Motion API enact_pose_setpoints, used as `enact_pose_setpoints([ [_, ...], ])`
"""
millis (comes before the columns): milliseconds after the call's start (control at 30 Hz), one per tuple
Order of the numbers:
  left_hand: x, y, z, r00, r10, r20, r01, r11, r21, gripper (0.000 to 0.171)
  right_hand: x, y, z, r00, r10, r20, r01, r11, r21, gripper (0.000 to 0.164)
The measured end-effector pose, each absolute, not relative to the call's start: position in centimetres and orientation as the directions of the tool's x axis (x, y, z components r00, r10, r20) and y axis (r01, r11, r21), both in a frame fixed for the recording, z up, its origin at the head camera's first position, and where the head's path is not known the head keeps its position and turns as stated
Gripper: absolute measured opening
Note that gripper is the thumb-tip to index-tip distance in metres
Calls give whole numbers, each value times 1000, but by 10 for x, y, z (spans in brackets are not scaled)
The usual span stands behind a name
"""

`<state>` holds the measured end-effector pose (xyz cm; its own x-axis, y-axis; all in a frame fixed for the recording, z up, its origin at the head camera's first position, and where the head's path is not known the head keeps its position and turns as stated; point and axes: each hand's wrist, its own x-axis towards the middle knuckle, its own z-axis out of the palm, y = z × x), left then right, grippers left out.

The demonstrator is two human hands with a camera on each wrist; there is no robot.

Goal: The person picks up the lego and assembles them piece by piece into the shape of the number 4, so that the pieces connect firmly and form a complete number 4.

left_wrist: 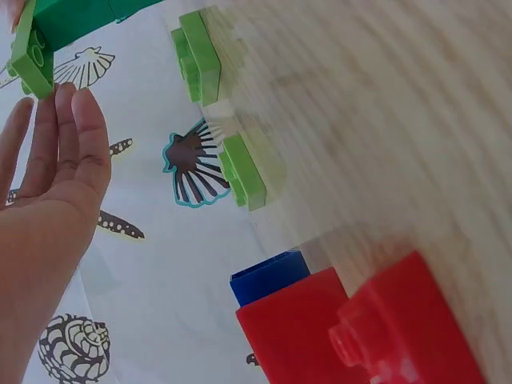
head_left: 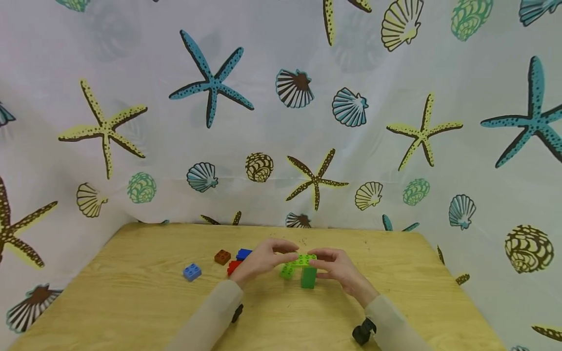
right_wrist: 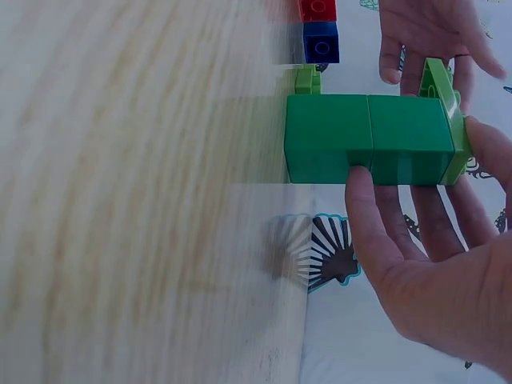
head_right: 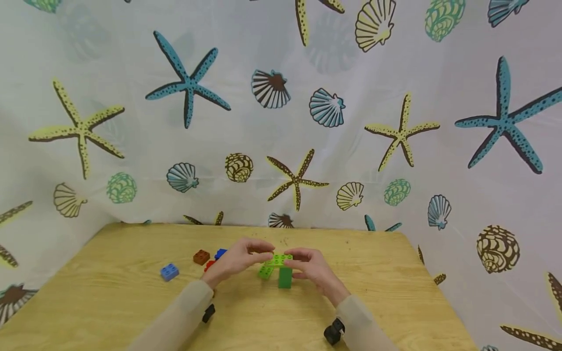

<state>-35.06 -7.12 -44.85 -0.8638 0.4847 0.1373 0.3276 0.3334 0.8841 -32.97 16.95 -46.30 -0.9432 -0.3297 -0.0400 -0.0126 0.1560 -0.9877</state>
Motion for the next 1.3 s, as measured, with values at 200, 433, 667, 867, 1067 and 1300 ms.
enact_pose_setpoints([
  [200, -357, -70, -449, -907, 402, 126, 258, 293, 921, 27, -330, 169, -460, -943, -330, -46, -6, 156, -988, 49],
  [433, -365, -70, -452, -904, 423, 65, 299, 515, 803, 34, -331, 169, -458, -939, -339, -58, 9, 145, -989, 54],
  [667, -372, -67, -466, -903, 420, -91, 173, 550, 817, 53, -330, 169, -460, -940, -334, -66, 17, 149, -989, 51],
  [867, -372, -65, -471, -891, 430, -144, 163, 599, 784, 64, -331, 168, -464, -940, -335, -70, 20, 152, -988, 52],
  [1067, -370, -68, -472, -880, 448, -155, 194, 639, 745, 68, -330, 168, -465, -935, -345, -78, 27, 151, -988, 51],
  [1300, -366, -78, -468, -845, 508, -168, 211, 605, 768, 70, -330, 170, -463, -935, -345, -81, 27, 158, -987, 52],
])
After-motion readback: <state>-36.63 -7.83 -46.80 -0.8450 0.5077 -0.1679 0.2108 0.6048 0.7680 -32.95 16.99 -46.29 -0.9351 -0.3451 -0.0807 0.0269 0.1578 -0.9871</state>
